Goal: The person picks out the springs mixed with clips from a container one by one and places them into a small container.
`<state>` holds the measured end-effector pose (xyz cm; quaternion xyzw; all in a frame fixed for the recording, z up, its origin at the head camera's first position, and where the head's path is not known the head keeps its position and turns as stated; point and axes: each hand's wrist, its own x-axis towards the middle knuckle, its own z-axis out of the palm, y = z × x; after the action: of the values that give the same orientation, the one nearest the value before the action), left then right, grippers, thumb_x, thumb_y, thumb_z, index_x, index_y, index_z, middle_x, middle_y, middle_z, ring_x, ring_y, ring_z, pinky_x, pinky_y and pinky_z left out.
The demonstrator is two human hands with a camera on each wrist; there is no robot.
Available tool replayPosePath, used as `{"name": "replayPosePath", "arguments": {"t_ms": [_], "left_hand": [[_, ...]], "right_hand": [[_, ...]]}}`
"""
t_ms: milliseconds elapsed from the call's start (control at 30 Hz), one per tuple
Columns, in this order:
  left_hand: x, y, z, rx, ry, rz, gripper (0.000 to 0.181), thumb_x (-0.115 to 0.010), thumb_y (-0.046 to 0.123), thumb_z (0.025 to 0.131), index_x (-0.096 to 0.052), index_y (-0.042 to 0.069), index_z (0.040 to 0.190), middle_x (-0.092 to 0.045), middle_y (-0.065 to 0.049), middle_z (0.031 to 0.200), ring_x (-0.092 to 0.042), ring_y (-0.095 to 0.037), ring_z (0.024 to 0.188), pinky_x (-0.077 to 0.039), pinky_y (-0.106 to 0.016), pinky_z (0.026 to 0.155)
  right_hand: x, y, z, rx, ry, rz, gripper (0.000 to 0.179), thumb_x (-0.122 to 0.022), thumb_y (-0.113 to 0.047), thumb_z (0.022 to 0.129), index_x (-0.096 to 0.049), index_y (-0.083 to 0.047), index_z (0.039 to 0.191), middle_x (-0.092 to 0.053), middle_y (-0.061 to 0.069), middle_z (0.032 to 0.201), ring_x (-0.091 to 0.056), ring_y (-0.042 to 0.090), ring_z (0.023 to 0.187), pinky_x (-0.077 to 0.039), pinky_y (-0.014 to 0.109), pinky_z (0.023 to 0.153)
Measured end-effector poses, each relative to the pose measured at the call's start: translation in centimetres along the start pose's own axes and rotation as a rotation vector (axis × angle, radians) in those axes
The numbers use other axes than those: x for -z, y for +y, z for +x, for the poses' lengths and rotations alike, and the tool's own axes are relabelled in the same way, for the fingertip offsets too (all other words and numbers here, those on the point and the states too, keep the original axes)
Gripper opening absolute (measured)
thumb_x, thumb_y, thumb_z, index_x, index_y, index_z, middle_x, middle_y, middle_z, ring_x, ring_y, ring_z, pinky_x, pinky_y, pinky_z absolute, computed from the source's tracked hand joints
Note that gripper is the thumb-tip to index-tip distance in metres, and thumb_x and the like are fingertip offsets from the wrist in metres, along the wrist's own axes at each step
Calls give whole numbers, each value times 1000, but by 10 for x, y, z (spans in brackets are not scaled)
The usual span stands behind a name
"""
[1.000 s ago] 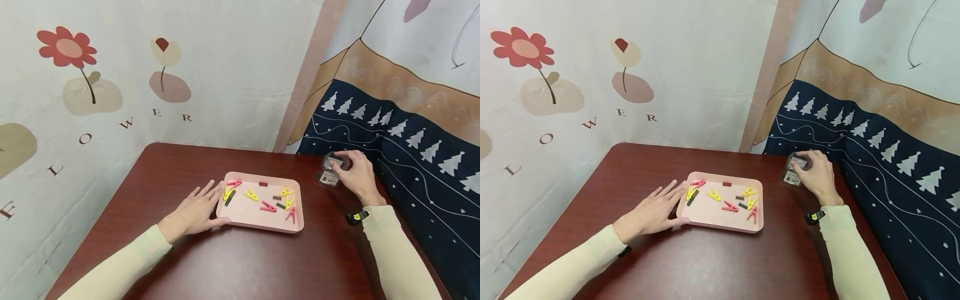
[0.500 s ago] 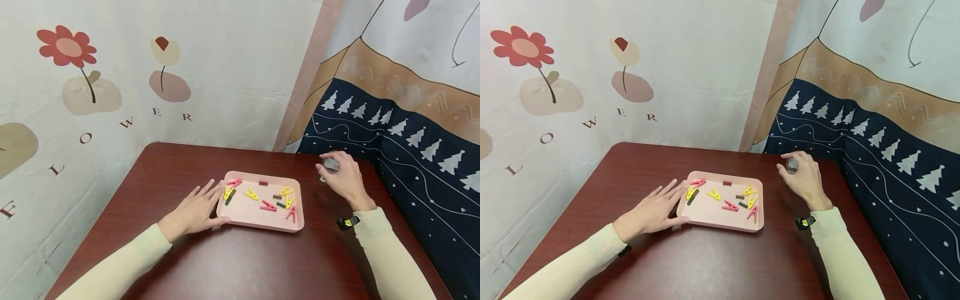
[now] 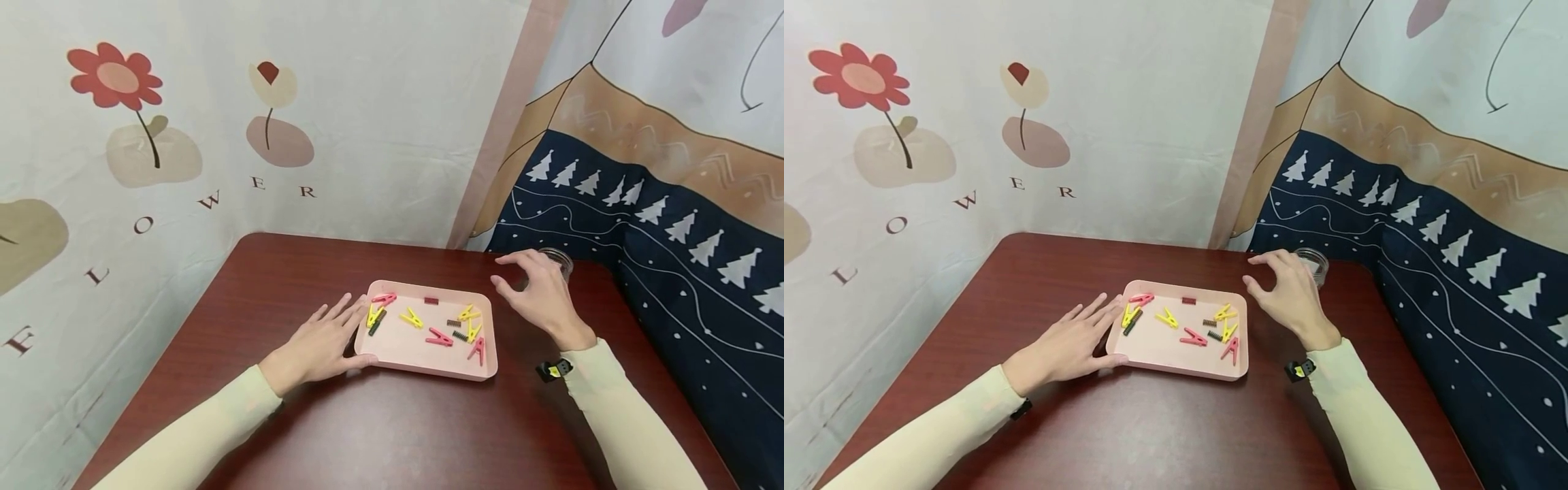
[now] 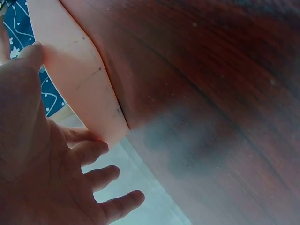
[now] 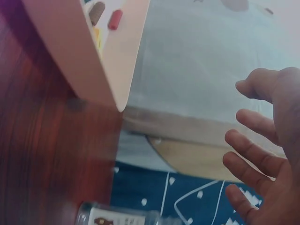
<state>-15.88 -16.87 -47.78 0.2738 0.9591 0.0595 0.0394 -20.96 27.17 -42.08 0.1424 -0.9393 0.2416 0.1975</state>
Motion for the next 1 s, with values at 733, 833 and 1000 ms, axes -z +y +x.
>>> {"name": "replayPosePath", "arguments": {"t_ms": [733, 833, 1000], "left_hand": [[0, 1, 2, 4, 19, -9, 113, -60, 85, 107, -30, 10, 186, -33, -9, 194, -29, -40, 182, -37, -71, 141], [0, 1, 2, 3, 14, -6, 113, -59, 86, 107, -29, 11, 186, -32, -9, 194, -28, -40, 182, -36, -71, 141], [-1, 1, 2, -1, 3, -5, 114, -57, 87, 107, -27, 12, 187, -31, -8, 195, -28, -40, 182, -36, -71, 141]], "right_hand": [[-25, -44, 10, 177, -76, 49, 39, -93, -28, 99, -83, -16, 135, -80, 12, 136, -68, 35, 131, -52, 62, 112], [-28, -51, 11, 199, -95, 34, 38, -93, -30, 99, -83, -18, 134, -80, 10, 134, -68, 33, 130, -53, 60, 113], [-32, -58, 12, 225, -137, 21, 36, -93, -29, 99, -84, -20, 133, -80, 7, 134, -68, 31, 130, -53, 58, 114]]}}
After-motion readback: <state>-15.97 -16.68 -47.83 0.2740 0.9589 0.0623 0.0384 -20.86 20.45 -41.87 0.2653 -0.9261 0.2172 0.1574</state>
